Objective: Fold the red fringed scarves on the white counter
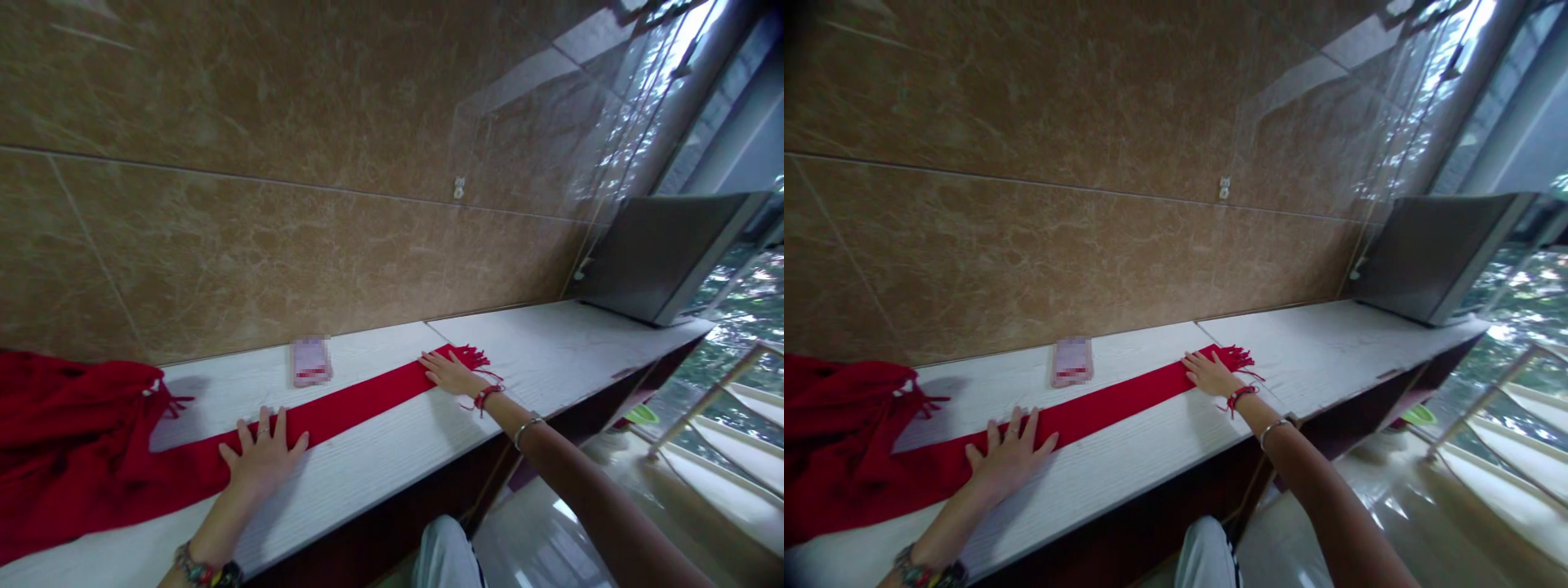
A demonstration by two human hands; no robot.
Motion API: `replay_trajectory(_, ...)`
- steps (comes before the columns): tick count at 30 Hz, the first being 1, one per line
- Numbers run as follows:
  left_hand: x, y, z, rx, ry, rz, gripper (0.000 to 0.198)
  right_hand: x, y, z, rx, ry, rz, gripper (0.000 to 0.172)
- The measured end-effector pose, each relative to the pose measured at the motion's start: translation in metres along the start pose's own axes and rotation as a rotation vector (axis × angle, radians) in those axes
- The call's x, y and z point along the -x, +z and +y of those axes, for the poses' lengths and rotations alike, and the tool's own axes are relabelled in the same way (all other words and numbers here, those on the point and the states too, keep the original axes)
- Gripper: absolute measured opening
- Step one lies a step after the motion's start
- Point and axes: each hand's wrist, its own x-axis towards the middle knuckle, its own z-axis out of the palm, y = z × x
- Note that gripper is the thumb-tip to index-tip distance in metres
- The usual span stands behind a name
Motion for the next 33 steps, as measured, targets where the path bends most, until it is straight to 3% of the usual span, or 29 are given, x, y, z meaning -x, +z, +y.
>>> replay_trajectory(4,0.000,0.001,0.000,0.009,-0.003,0.008,0.065,0.016,0.005,0.032,0.092,0.092,-0.009,0.033)
replay_trajectory(8,-0.004,0.007,-0.004,-0.010,0.061,0.065,0.062,0.008,-0.007,0.008,-0.071,0.063,0.114,0.034)
replay_trajectory(12,-0.008,0.008,-0.005,0.053,0.450,0.185,0.054,-0.006,-0.029,-0.044,-0.381,-0.185,0.137,0.037)
replay_trajectory(14,-0.009,0.002,-0.004,0.117,0.649,0.174,0.051,-0.010,-0.038,-0.063,-0.469,-0.277,0.129,0.035)
replay_trajectory(16,-0.008,-0.004,-0.002,0.160,0.753,0.128,0.043,-0.012,-0.043,-0.075,-0.509,-0.300,0.140,0.035)
replay_trajectory(20,-0.007,-0.012,0.002,0.177,0.797,0.065,0.027,-0.017,-0.043,-0.084,-0.491,-0.349,0.167,0.030)
replay_trajectory(27,-0.012,-0.012,0.000,0.215,0.808,0.080,0.025,-0.014,-0.030,-0.069,-0.279,-0.447,0.197,0.030)
replay_trajectory(33,-0.013,-0.015,0.000,0.188,0.815,0.105,0.025,-0.003,-0.021,-0.046,-0.162,-0.338,0.239,0.025)
